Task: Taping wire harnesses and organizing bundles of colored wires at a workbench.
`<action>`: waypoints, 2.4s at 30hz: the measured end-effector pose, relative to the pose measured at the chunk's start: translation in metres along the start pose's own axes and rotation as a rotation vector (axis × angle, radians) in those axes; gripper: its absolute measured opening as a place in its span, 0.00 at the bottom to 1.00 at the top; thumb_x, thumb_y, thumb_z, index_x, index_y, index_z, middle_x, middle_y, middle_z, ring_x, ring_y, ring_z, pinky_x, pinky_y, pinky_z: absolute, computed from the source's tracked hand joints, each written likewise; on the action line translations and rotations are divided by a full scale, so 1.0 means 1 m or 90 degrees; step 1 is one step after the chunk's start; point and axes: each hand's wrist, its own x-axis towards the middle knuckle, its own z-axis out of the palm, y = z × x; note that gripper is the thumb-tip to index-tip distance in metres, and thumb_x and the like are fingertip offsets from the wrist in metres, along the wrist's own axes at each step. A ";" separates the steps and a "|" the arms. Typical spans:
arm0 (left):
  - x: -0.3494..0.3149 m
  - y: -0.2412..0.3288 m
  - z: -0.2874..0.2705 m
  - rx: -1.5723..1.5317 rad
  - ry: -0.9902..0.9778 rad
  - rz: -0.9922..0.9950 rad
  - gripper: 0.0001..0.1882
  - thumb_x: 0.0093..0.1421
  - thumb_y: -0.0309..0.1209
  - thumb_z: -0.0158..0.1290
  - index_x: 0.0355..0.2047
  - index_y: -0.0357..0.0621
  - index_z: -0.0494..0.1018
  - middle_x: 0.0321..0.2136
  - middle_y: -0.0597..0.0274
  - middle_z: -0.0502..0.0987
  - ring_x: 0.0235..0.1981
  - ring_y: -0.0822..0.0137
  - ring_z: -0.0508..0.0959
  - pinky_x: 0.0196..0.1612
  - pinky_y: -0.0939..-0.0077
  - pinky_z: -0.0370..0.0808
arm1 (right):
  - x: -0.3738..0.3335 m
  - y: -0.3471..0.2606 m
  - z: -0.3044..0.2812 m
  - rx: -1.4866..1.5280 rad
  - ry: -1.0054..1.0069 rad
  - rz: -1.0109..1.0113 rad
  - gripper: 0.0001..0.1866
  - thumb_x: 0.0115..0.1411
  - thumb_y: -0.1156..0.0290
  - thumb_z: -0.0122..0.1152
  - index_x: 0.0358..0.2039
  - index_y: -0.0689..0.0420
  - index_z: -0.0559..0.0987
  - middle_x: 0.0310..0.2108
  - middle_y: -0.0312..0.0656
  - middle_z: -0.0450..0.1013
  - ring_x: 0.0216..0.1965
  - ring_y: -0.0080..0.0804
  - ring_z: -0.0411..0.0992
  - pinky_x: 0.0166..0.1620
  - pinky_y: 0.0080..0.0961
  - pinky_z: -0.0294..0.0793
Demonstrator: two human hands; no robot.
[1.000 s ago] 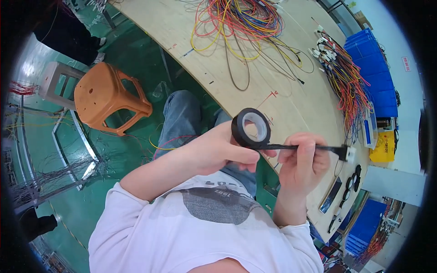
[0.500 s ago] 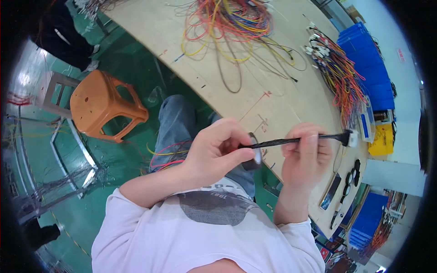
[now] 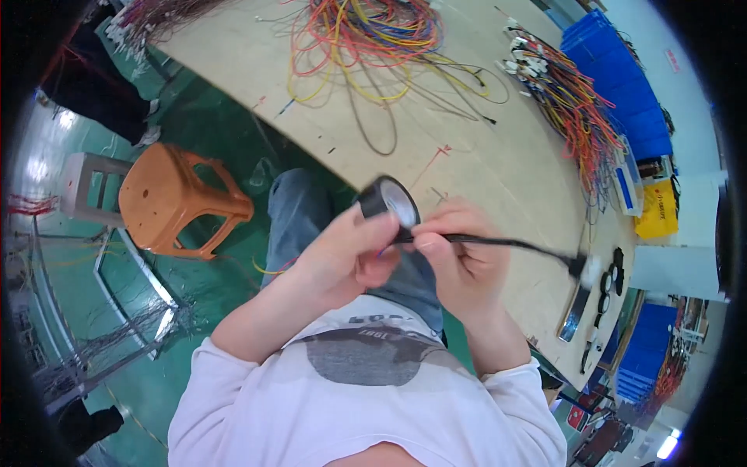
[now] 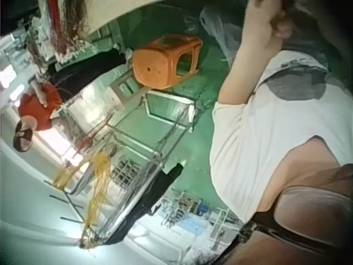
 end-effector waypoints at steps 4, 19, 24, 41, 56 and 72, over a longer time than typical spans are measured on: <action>-0.011 0.002 0.015 0.205 0.092 0.240 0.20 0.51 0.38 0.52 0.39 0.41 0.60 0.31 0.63 0.67 0.23 0.72 0.68 0.23 0.84 0.64 | -0.008 -0.013 -0.006 0.072 0.067 0.163 0.01 0.48 0.80 0.52 0.21 0.63 0.71 0.21 0.39 0.68 0.22 0.20 0.63 0.24 0.15 0.60; -0.007 0.005 0.010 -0.018 0.006 0.099 0.24 0.47 0.26 0.53 0.44 0.45 0.60 0.26 0.65 0.68 0.15 0.81 0.57 0.15 0.89 0.52 | -0.008 -0.012 -0.006 0.166 0.076 0.267 0.06 0.53 0.74 0.54 0.23 0.63 0.71 0.18 0.33 0.67 0.20 0.16 0.62 0.22 0.12 0.58; -0.013 0.015 0.000 0.645 -0.288 0.483 0.24 0.45 0.36 0.57 0.39 0.39 0.62 0.32 0.64 0.60 0.22 0.79 0.58 0.25 0.87 0.57 | 0.010 -0.012 -0.012 0.084 0.108 0.389 0.10 0.51 0.71 0.56 0.18 0.63 0.75 0.14 0.32 0.68 0.17 0.14 0.62 0.20 0.12 0.59; -0.031 0.028 0.011 0.714 0.235 0.539 0.04 0.53 0.24 0.49 0.28 0.35 0.67 0.22 0.67 0.70 0.22 0.79 0.69 0.22 0.88 0.64 | 0.031 -0.003 0.024 -0.060 -0.242 0.075 0.12 0.46 0.76 0.58 0.34 0.60 0.73 0.20 0.40 0.69 0.20 0.25 0.67 0.24 0.19 0.64; -0.133 0.084 -0.056 0.204 0.376 0.555 0.07 0.58 0.30 0.42 0.31 0.38 0.64 0.16 0.67 0.66 0.12 0.79 0.61 0.13 0.87 0.59 | 0.039 0.045 -0.105 -0.473 -0.143 0.209 0.07 0.53 0.71 0.49 0.28 0.60 0.74 0.16 0.40 0.68 0.19 0.28 0.66 0.23 0.23 0.63; 0.009 -0.047 -0.173 1.599 0.311 0.235 0.13 0.46 0.35 0.48 0.23 0.36 0.71 0.31 0.48 0.71 0.39 0.55 0.69 0.45 0.65 0.62 | -0.050 0.020 -0.031 -0.171 -0.237 0.316 0.10 0.52 0.70 0.51 0.35 0.60 0.72 0.28 0.46 0.70 0.27 0.40 0.69 0.33 0.29 0.68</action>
